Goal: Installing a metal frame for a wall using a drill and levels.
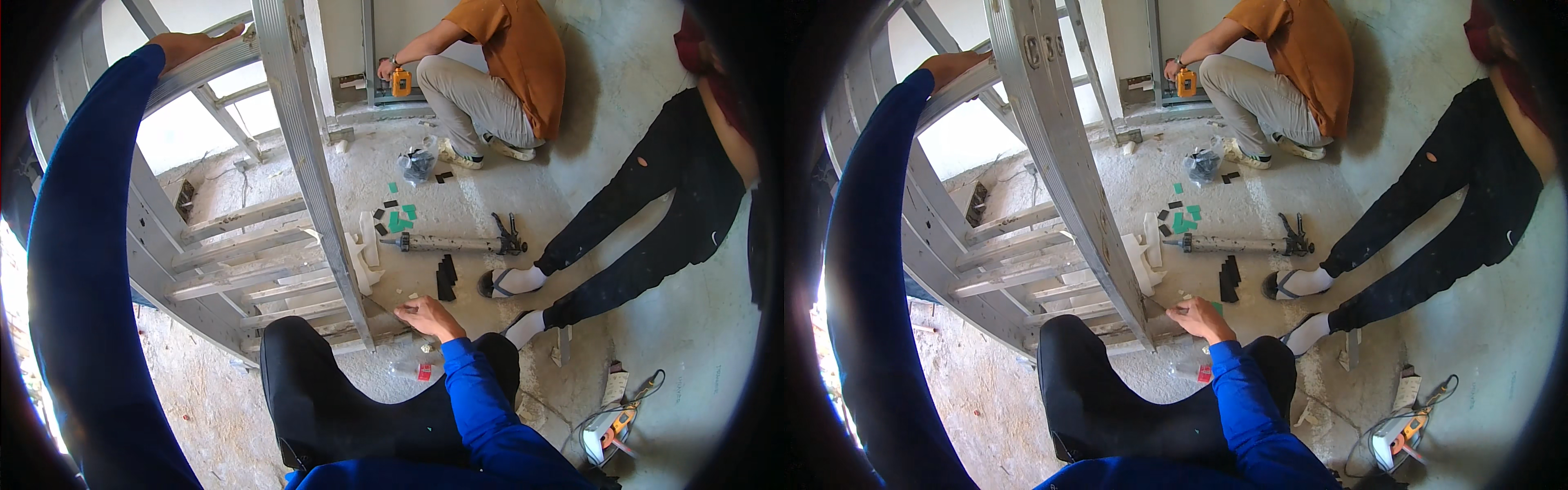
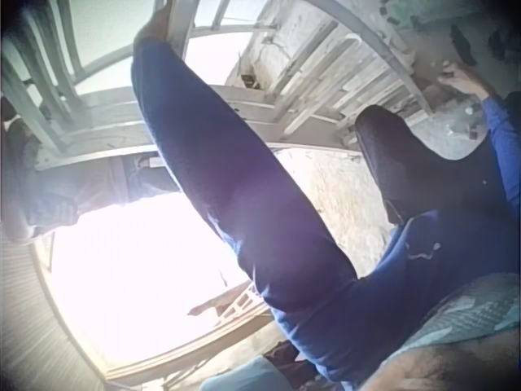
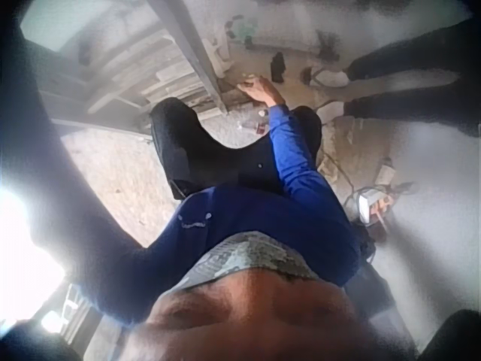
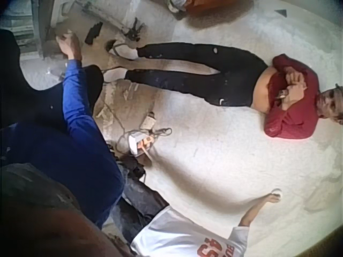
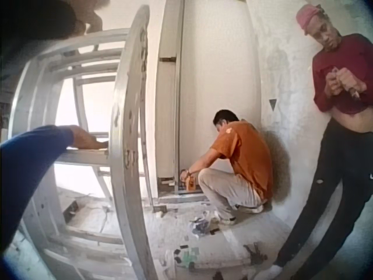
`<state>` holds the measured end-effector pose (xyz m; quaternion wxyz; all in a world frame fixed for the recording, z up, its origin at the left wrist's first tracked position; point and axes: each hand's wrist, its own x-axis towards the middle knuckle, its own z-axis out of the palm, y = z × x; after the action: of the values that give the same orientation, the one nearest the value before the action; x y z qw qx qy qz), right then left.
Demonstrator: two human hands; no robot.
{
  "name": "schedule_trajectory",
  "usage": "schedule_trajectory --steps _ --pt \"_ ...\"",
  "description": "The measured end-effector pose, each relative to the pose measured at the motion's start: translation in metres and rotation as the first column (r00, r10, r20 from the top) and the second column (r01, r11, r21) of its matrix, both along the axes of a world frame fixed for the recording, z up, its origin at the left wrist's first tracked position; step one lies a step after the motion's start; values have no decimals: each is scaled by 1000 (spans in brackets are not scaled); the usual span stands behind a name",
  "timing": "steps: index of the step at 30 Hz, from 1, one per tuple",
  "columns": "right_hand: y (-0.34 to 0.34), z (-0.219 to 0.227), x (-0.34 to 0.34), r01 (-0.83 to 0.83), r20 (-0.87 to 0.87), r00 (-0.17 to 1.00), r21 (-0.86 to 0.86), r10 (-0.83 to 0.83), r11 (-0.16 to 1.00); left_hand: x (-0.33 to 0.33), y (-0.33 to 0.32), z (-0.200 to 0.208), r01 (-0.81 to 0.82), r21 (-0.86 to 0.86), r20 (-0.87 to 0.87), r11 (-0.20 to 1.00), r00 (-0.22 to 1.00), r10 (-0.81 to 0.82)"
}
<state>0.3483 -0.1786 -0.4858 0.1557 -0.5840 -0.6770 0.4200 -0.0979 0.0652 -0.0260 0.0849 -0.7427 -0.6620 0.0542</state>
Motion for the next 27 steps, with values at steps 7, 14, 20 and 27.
schedule_trajectory --steps 7,14,20,27 --pt "-2 1 6 13 15 1000 4 -13 1000 23 -6 2 51 18 -46 999 998 -50" --pt "0 0 6 12 19 1000 -15 -11 1000 46 -15 5 -146 -19 69 989 987 147" --pt "-1 -1 5 14 18 1000 8 -14 1000 57 -33 1 -40 102 -62 994 997 46" --pt "-1 2 1 -4 4 1000 17 4 1000 40 -29 5 47 115 -200 992 979 -23"
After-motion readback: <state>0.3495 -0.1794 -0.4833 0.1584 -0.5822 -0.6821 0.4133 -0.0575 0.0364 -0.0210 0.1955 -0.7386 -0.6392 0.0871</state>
